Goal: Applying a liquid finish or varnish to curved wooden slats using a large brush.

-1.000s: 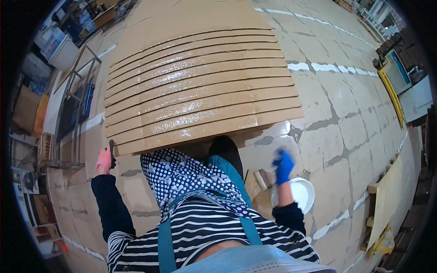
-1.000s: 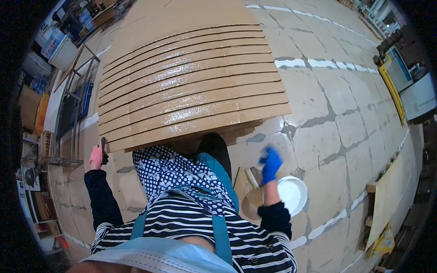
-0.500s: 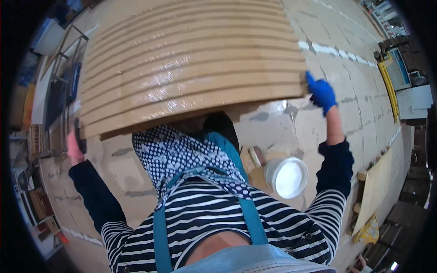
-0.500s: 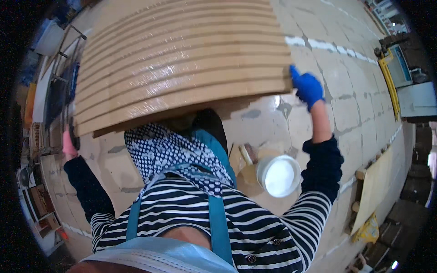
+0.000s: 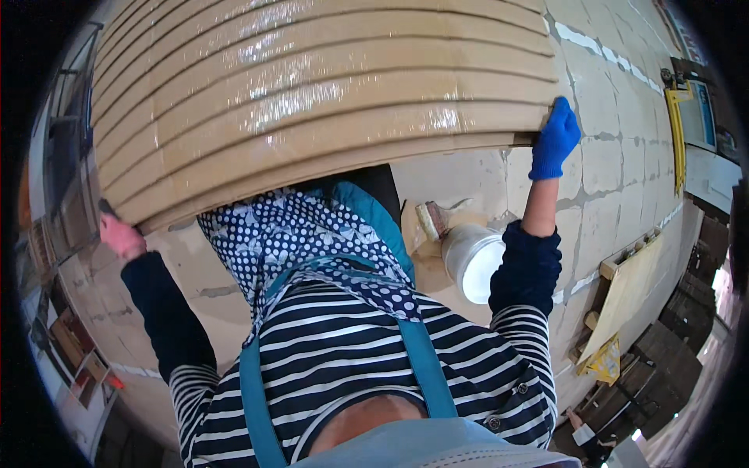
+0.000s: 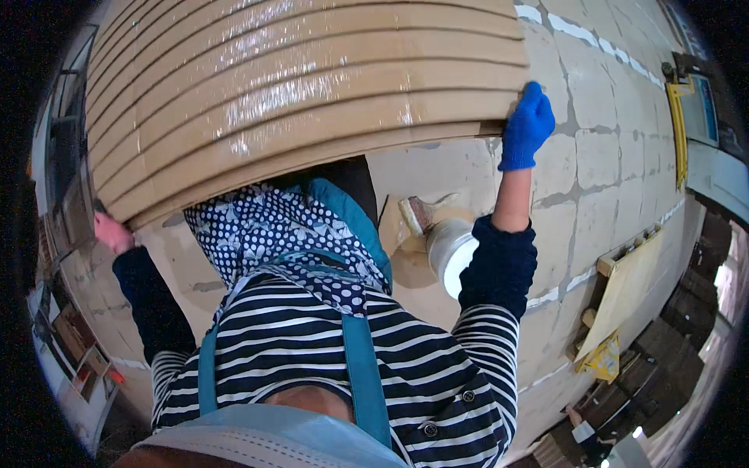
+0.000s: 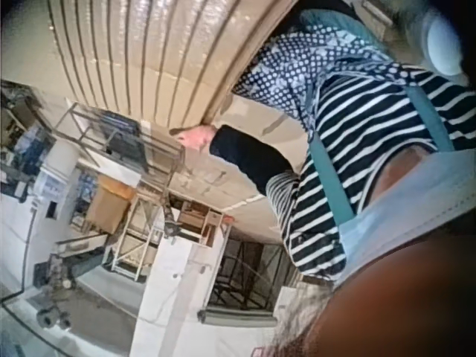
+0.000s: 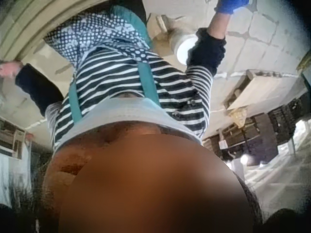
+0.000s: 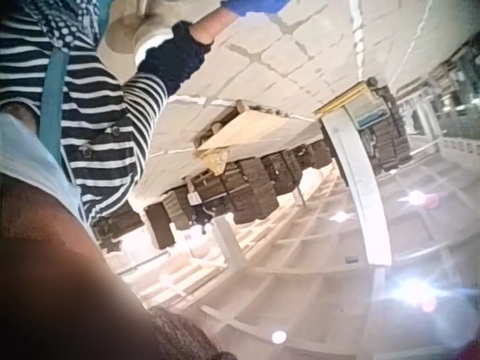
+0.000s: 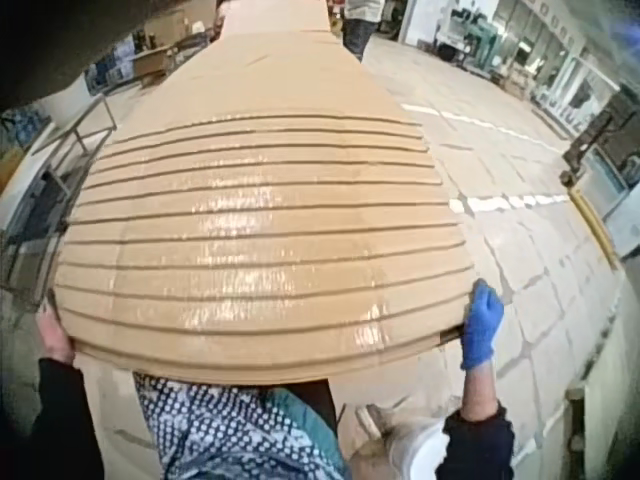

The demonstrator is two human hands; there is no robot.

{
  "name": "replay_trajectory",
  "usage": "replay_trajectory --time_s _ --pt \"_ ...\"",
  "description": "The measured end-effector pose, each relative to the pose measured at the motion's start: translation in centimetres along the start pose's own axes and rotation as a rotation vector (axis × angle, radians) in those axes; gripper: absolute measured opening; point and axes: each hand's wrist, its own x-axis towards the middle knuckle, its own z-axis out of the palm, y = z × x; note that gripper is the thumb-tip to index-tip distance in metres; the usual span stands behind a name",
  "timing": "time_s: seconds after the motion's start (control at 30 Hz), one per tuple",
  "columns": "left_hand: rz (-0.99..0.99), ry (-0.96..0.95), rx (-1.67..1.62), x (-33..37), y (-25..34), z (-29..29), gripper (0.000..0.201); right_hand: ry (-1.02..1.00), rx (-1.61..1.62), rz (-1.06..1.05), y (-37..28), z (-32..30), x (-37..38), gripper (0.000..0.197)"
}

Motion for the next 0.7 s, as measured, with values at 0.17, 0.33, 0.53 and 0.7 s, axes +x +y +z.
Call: replay_trajectory --time_s 0.17,0.33,0.53,0.7 --pt "-0.142 -0.058 0.427 -0.4 7.7 5.2 0.048 -0.005 -0.594 -0.06 -2.1 0.8 0.7 0.044" --pt "0.048 -0.061 0.515 0.5 5.2 3.5 0.03 -0.023 -0.504 -0.028 -2.6 1.3 0.4 0.044" --pt "0.278 -0.322 0.756 5.0 1.4 1.3 0.031 -0.239 -0.383 -0.157 -0.3 -1.5 3.8 0.05" --pt "0.07 -0.571 0.575 3.7 2.3 -2.7 0.052 -0.495 -0.521 0.193 -5.7 -4.5 1.0 0.056"
